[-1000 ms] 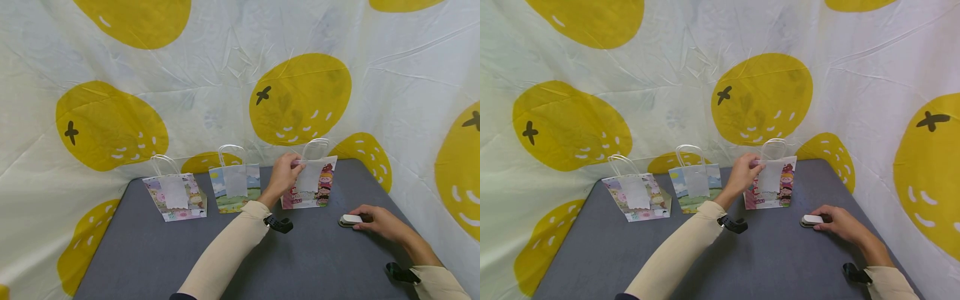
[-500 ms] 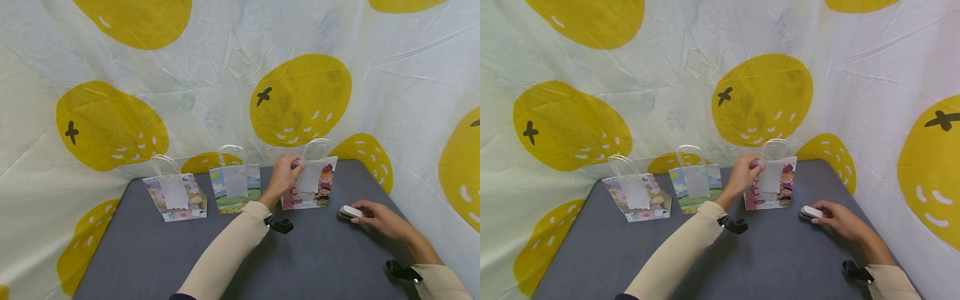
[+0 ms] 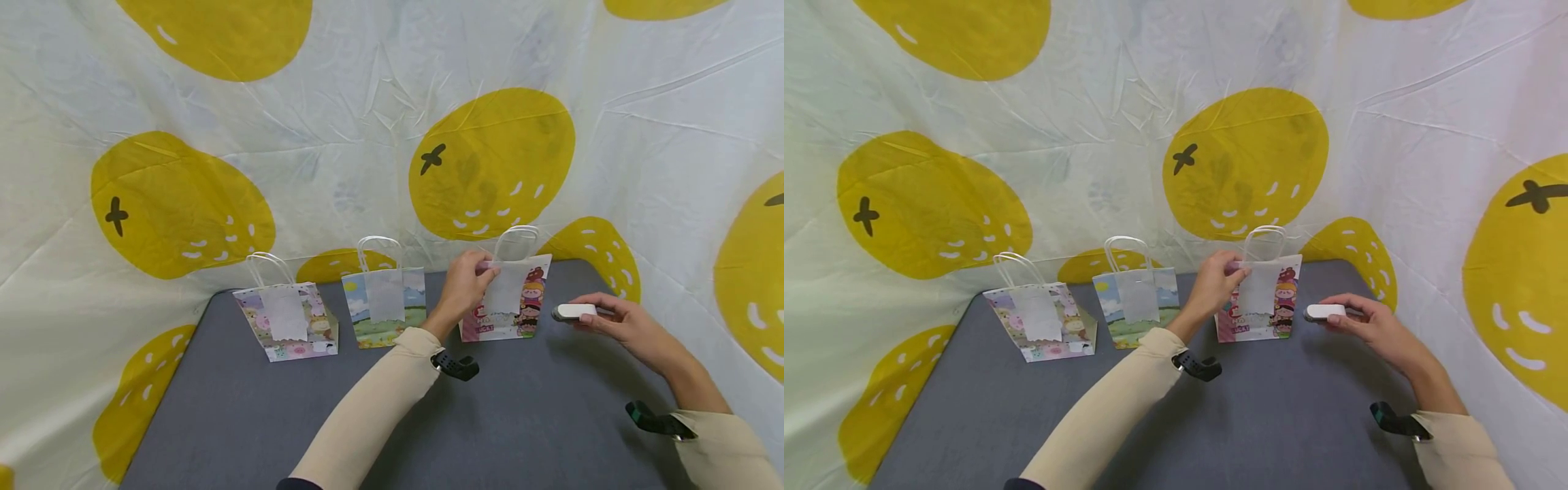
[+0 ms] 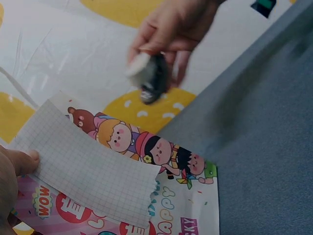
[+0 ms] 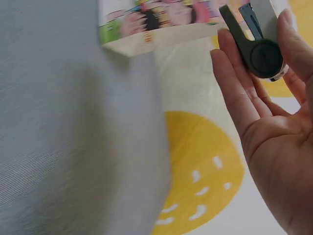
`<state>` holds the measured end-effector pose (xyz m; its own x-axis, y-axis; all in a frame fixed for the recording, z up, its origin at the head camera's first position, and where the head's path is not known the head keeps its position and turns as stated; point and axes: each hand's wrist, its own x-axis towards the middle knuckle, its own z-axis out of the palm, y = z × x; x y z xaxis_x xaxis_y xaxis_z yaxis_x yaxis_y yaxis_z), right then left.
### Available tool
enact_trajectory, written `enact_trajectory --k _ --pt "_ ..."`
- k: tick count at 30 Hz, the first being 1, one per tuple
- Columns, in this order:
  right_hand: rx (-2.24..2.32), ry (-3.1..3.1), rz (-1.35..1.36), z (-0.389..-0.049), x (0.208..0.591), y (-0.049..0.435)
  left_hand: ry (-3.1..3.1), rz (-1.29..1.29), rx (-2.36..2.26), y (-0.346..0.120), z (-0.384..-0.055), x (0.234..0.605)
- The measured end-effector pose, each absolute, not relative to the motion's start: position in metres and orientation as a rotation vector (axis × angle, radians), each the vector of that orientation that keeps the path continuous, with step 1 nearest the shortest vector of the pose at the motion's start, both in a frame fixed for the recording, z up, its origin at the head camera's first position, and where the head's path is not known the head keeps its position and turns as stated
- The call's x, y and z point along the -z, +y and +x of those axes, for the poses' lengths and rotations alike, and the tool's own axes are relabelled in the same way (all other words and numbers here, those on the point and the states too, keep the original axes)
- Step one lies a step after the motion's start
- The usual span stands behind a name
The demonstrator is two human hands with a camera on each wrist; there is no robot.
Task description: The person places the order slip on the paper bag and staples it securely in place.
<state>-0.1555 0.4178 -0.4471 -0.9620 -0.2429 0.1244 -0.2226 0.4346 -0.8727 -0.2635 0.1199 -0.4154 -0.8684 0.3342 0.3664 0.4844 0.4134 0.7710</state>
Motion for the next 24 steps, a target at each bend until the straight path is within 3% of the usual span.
enact_trajectory --k 8,16,24 --pt "1.595 2.834 -0.235 -0.167 0.4 0.405 -2.511 -0.729 1.473 0.12 -0.263 0.414" --pt "2.092 2.56 -0.447 -0.191 0.375 0.396 -2.512 -0.739 1.447 0.12 -0.263 0.415" --pt "1.847 2.776 -0.41 -0.216 0.353 0.381 -2.503 -0.758 1.445 0.12 -0.263 0.415"
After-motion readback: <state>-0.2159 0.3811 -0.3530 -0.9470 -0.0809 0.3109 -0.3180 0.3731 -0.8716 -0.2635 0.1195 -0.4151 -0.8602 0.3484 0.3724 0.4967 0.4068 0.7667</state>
